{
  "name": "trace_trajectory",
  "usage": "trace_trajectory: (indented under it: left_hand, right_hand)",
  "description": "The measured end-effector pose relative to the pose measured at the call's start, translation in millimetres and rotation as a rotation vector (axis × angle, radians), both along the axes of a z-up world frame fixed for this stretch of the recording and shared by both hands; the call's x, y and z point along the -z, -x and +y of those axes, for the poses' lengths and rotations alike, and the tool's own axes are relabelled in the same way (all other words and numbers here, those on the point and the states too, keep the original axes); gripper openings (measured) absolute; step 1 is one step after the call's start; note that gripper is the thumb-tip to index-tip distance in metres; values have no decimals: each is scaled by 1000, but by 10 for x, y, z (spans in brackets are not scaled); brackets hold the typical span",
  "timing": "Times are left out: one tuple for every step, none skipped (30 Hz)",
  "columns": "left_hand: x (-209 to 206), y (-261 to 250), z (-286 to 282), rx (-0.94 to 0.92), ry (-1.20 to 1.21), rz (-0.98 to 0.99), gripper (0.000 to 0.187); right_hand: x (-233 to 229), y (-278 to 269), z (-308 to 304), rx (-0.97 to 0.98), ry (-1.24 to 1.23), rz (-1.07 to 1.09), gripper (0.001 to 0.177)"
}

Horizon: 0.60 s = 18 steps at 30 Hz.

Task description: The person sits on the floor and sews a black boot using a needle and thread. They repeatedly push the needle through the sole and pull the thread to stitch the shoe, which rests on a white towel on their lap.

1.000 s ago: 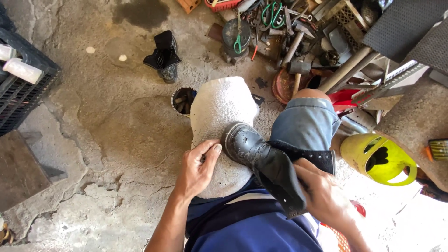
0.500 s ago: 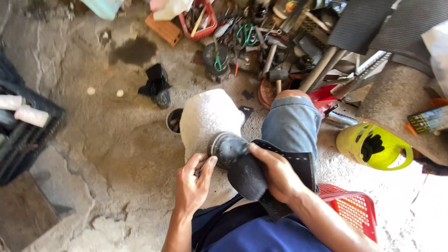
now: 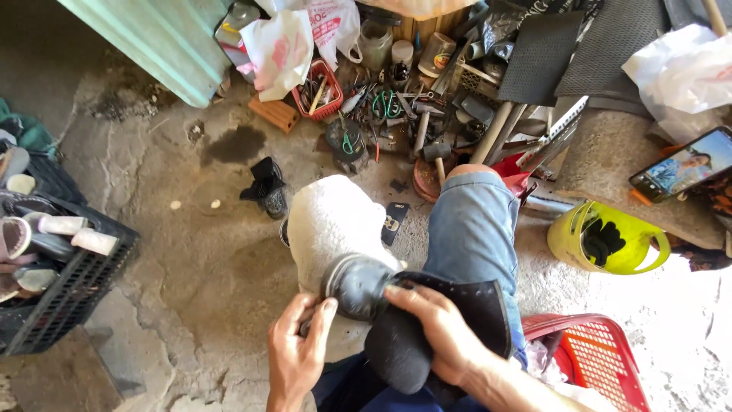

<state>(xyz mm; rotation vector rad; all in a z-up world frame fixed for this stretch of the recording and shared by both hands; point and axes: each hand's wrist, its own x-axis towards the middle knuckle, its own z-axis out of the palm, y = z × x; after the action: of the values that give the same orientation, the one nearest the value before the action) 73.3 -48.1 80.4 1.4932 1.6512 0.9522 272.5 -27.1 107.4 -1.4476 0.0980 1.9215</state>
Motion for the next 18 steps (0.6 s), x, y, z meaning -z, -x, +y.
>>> trace_trajectory:
  left_hand:
    - [53, 49, -67, 6, -2, 7, 23]
    - [114, 101, -130, -45, 32, 7, 22]
    - [174, 162, -213, -99, 70, 8, 23]
    - [198, 199, -257, -95, 72, 16, 23]
    - [223, 226, -291, -84, 63, 22, 25]
    - [243, 260, -324, -73, 55, 29, 26]
    - [256, 246, -327, -78, 50, 27, 26]
    - [268, 238, -329, -76, 46, 27, 25]
    - [284, 227, -340, -77, 44, 25, 25]
    - [244, 202, -327, -84, 41, 21, 25]
    - [205, 178, -328, -88, 65, 25, 24]
    - [168, 156, -324, -93, 89, 30, 24]
    - [172, 154, -316, -102, 87, 26, 24]
    - [176, 151, -304, -68, 69, 18, 24]
    - [183, 151, -290, -29, 51, 10, 25]
    - [190, 133, -258, -35, 52, 5, 25]
    - [196, 110, -219, -40, 82, 2, 26]
    - [204, 85, -172, -45, 111, -1, 27]
  right_hand:
    - [4, 14, -23, 6, -2, 7, 22]
    - [16, 31, -42, -13, -22, 74, 25]
    - [30, 54, -74, -35, -38, 142, 29]
    - [36, 78, -91, -31, -36, 150, 29]
    - [34, 96, -91, -45, -63, 174, 31]
    - [25, 121, -90, -59, -90, 198, 34]
    - [59, 111, -101, -64, -95, 196, 34]
    - [93, 107, -109, -63, -109, 198, 32]
    - [126, 102, -122, -64, -121, 199, 31]
    - [117, 97, -120, -71, -123, 196, 31]
    - [111, 94, -126, -65, -120, 178, 31]
    - [107, 92, -128, -59, -116, 160, 31]
    - [126, 85, -130, -68, -117, 157, 31]
    - [145, 77, -128, -72, -112, 134, 30]
    - [167, 70, -131, -71, -107, 110, 29]
    - [201, 62, -128, -77, -106, 106, 29]
    - [235, 46, -125, -65, -108, 92, 26]
    - [272, 27, -115, -54, -109, 79, 24]
